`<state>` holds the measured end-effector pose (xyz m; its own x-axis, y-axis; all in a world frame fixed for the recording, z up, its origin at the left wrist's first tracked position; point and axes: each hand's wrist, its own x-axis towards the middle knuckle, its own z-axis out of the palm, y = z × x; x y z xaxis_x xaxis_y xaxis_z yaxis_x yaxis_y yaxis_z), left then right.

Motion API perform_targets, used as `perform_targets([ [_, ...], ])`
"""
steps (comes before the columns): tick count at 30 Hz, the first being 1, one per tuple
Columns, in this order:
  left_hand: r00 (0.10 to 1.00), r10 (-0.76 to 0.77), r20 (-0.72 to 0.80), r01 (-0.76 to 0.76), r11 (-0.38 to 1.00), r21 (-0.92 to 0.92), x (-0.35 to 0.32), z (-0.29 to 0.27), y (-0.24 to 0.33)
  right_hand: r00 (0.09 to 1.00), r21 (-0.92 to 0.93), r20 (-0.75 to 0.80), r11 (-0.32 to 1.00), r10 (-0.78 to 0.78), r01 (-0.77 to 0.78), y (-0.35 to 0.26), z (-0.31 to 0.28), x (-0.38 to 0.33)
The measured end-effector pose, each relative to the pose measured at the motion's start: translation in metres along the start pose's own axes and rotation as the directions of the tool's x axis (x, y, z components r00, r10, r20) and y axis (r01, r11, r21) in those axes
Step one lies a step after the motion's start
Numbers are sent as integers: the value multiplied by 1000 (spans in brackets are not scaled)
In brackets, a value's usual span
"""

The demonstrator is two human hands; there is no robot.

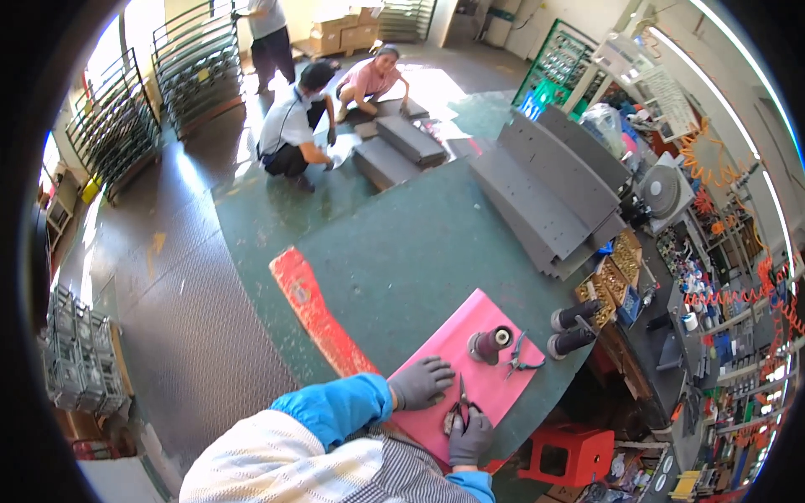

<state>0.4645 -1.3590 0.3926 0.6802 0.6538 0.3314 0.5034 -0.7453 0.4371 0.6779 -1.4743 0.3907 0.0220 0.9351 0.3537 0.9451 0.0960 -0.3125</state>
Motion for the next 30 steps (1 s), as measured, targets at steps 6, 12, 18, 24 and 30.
perform_targets([
  [6, 999, -25, -27, 25, 1000, 16, -1, 0, -4, 999, 20, -25, 999, -44, 45, -7, -2, 11],
  [12, 999, -16, -40, 15, 1000, -22, 4, 3, -9, 995, 16, -90, 999, -43, 45, -6, 2, 21],
  [18, 999, -24, -21, 23, 1000, -12, 1, -3, -1, 1000, 42, -28, 999, -6, 7, -7, -4, 13],
  [24, 1000, -20, -11, 20, 1000, -13, 1, -4, -1, 1000, 34, -18, 999, 6, -5, -10, -5, 12],
  [30, 1000, -23, 4, 23, 1000, -21, 4, -4, -2, 997, 35, 44, 997, 68, -70, -11, -7, 13],
])
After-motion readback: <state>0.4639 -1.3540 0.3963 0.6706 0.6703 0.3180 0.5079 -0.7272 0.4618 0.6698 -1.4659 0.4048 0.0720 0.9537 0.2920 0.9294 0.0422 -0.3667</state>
